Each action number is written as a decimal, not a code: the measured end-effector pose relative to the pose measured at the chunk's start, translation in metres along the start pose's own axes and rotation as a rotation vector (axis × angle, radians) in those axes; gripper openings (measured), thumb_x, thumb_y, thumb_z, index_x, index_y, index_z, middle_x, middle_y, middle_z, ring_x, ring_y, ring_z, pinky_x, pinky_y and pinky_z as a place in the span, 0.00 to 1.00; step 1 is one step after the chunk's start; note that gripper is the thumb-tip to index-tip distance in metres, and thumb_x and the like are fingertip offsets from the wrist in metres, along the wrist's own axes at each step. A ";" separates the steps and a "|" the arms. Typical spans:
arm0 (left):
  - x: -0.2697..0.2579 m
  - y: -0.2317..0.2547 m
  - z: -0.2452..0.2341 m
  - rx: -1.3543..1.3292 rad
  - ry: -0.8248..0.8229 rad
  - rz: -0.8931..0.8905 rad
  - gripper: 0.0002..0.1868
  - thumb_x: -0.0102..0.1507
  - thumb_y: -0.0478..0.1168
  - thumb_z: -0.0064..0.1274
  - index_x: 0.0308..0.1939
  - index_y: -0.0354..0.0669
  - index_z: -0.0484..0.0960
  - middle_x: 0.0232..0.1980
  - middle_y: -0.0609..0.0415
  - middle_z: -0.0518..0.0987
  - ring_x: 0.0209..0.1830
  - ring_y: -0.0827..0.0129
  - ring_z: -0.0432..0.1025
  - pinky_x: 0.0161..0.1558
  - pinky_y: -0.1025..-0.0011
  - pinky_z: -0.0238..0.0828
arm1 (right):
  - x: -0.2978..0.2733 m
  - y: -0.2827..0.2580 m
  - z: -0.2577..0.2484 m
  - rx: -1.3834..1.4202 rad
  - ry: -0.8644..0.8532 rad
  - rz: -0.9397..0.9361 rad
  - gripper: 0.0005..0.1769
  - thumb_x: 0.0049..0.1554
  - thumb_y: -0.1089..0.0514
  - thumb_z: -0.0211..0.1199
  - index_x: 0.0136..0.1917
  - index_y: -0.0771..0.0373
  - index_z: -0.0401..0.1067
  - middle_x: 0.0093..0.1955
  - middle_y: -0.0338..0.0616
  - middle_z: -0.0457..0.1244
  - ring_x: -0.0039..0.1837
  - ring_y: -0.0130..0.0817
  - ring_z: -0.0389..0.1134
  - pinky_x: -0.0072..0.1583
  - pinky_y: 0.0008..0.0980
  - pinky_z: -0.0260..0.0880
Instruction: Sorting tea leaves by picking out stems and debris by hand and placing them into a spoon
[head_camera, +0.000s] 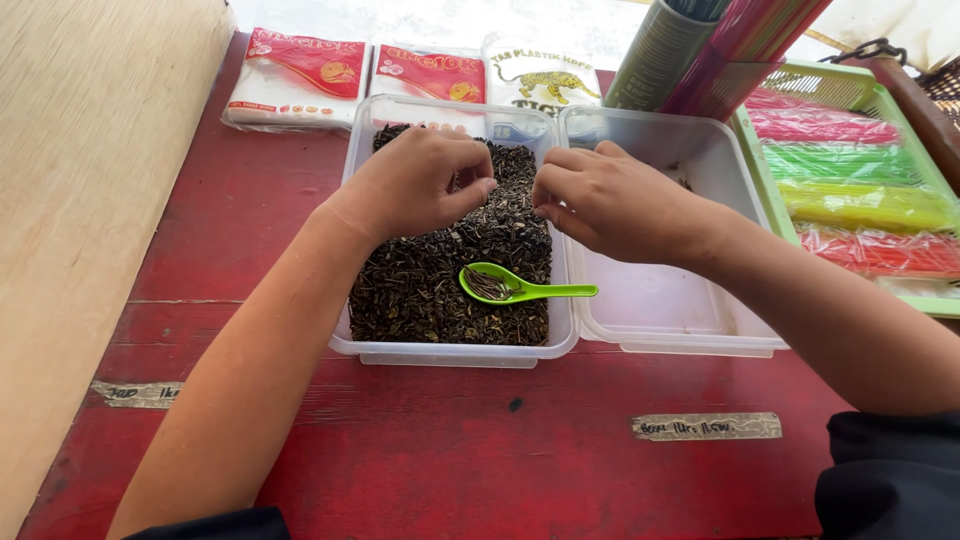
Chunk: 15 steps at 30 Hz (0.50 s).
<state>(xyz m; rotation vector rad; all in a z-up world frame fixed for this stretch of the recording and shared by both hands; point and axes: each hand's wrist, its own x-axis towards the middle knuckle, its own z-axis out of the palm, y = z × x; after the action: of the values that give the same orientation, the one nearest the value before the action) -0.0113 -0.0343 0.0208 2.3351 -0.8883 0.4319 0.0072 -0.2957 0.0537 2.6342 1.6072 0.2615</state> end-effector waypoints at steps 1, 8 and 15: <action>0.002 0.005 -0.003 -0.024 -0.011 0.013 0.09 0.66 0.44 0.54 0.32 0.47 0.80 0.28 0.52 0.80 0.28 0.55 0.75 0.35 0.59 0.72 | -0.001 -0.001 0.000 0.007 0.017 -0.015 0.07 0.65 0.51 0.55 0.48 0.54 0.65 0.45 0.36 0.59 0.51 0.41 0.67 0.51 0.38 0.61; 0.006 0.037 -0.009 -0.178 -0.139 -0.003 0.07 0.63 0.40 0.53 0.40 0.45 0.84 0.29 0.50 0.81 0.27 0.56 0.74 0.36 0.58 0.73 | 0.003 0.001 0.001 0.065 0.078 -0.030 0.08 0.67 0.50 0.53 0.49 0.54 0.64 0.45 0.36 0.58 0.50 0.41 0.67 0.50 0.37 0.61; 0.008 0.033 -0.001 -0.146 -0.104 0.055 0.04 0.63 0.38 0.54 0.35 0.43 0.81 0.30 0.49 0.81 0.31 0.53 0.76 0.39 0.59 0.74 | 0.002 -0.005 -0.006 0.204 0.151 -0.008 0.08 0.67 0.50 0.54 0.48 0.54 0.64 0.45 0.35 0.58 0.47 0.37 0.68 0.53 0.36 0.59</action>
<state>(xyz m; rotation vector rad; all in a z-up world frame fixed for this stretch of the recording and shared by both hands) -0.0278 -0.0569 0.0394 2.2199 -1.0011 0.2610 0.0024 -0.2920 0.0589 2.8186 1.7782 0.3195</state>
